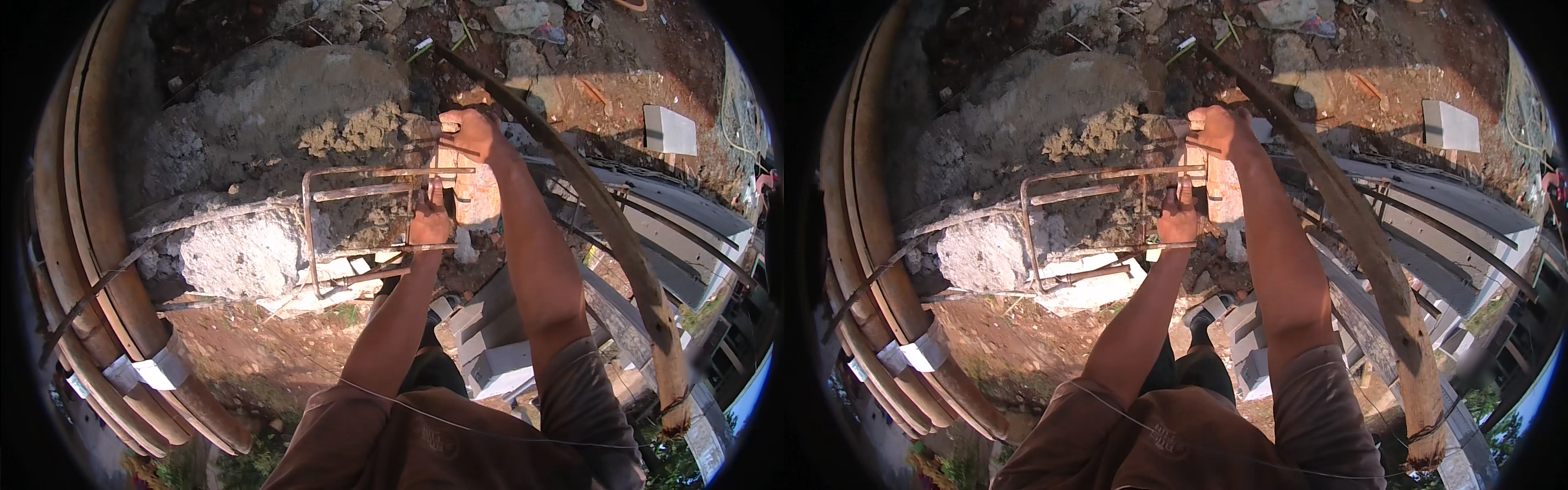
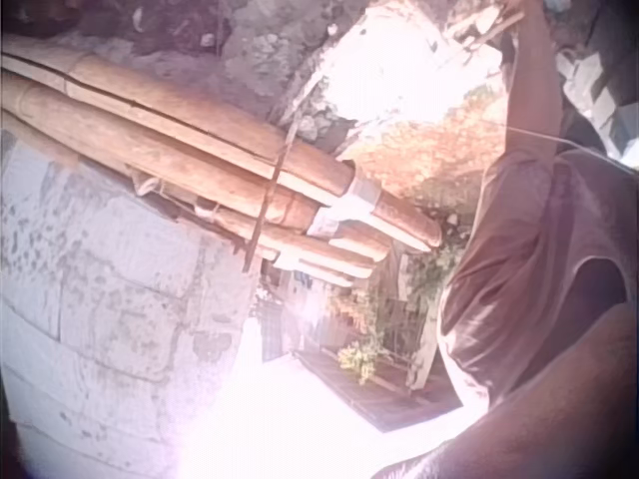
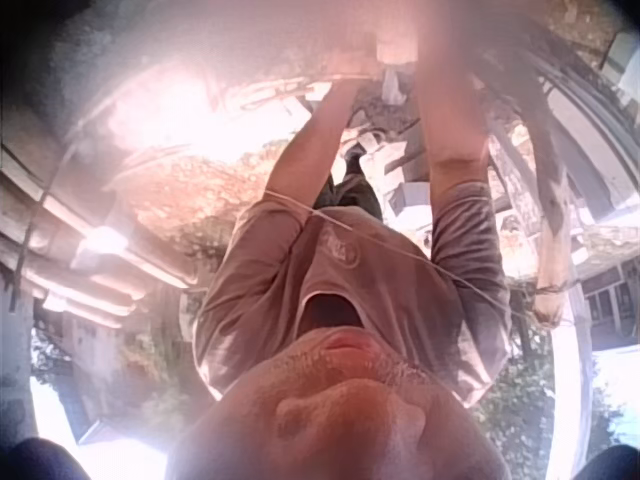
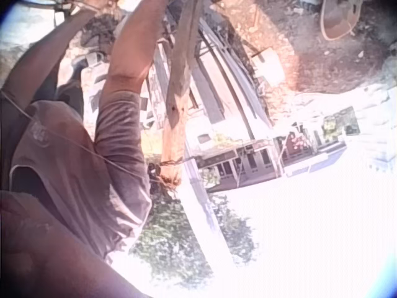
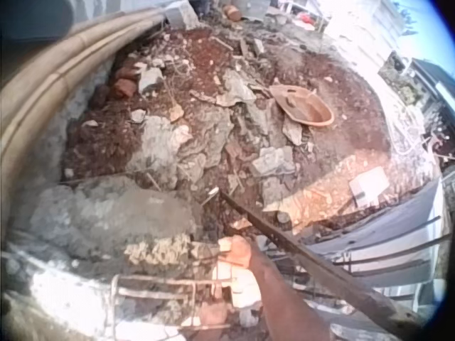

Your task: The person scoops mortar from a bucket using a trowel and applies it to a brick. They then place the brick onto a low wall structure and tap it into position. This process is repeated with additional bricks.

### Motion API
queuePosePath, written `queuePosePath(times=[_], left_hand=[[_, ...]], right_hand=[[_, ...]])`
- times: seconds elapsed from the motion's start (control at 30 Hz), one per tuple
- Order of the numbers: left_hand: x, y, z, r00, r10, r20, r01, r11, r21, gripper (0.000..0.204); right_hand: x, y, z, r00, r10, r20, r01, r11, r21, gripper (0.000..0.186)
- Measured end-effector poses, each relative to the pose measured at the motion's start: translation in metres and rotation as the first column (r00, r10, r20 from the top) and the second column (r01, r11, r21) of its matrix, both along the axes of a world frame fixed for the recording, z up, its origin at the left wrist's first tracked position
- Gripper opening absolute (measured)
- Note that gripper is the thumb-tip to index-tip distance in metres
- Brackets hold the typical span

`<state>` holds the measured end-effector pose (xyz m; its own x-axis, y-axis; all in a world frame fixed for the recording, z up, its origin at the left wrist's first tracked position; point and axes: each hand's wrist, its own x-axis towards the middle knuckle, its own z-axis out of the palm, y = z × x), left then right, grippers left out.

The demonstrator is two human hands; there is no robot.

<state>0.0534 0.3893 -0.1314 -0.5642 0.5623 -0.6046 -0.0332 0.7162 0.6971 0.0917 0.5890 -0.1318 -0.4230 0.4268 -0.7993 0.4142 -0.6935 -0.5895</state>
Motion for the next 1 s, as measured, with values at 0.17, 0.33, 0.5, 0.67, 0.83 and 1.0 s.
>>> queuePosePath(times=[0.17,0.33,0.5,0.67,0.83,1.0], left_hand=[[0.009,-0.011,-0.024,0.997,0.075,0.010,-0.076,0.995,0.070,0.077],[-0.001,0.004,-0.014,0.979,-0.201,-0.027,0.193,0.966,-0.173,0.067],[-0.001,-0.020,0.019,0.977,-0.186,-0.102,0.176,0.979,-0.105,0.055],[0.030,-0.132,0.037,0.971,-0.228,0.079,0.228,0.974,0.004,0.047],[0.003,-0.273,0.046,0.999,0.001,0.041,-0.005,0.996,0.090,0.043],[-0.086,-0.464,0.020,0.995,0.008,-0.096,-0.041,0.936,-0.350,0.042]], right_hand=[[-0.005,-0.009,0.021,0.923,0.271,0.273,-0.340,0.907,0.248,0.048],[-0.001,-0.021,0.032,0.858,0.318,0.403,-0.505,0.663,0.553,0.054],[0.004,-0.092,0.074,0.877,-0.198,0.438,-0.395,0.222,0.891,0.046],[0.058,-0.239,0.111,0.900,-0.267,0.346,-0.253,0.328,0.910,0.048],[0.165,-0.388,0.154,0.906,0.045,0.421,-0.403,0.395,0.826,0.040],[0.303,-0.481,0.217,0.908,0.105,0.406,-0.400,0.511,0.761,0.028]])
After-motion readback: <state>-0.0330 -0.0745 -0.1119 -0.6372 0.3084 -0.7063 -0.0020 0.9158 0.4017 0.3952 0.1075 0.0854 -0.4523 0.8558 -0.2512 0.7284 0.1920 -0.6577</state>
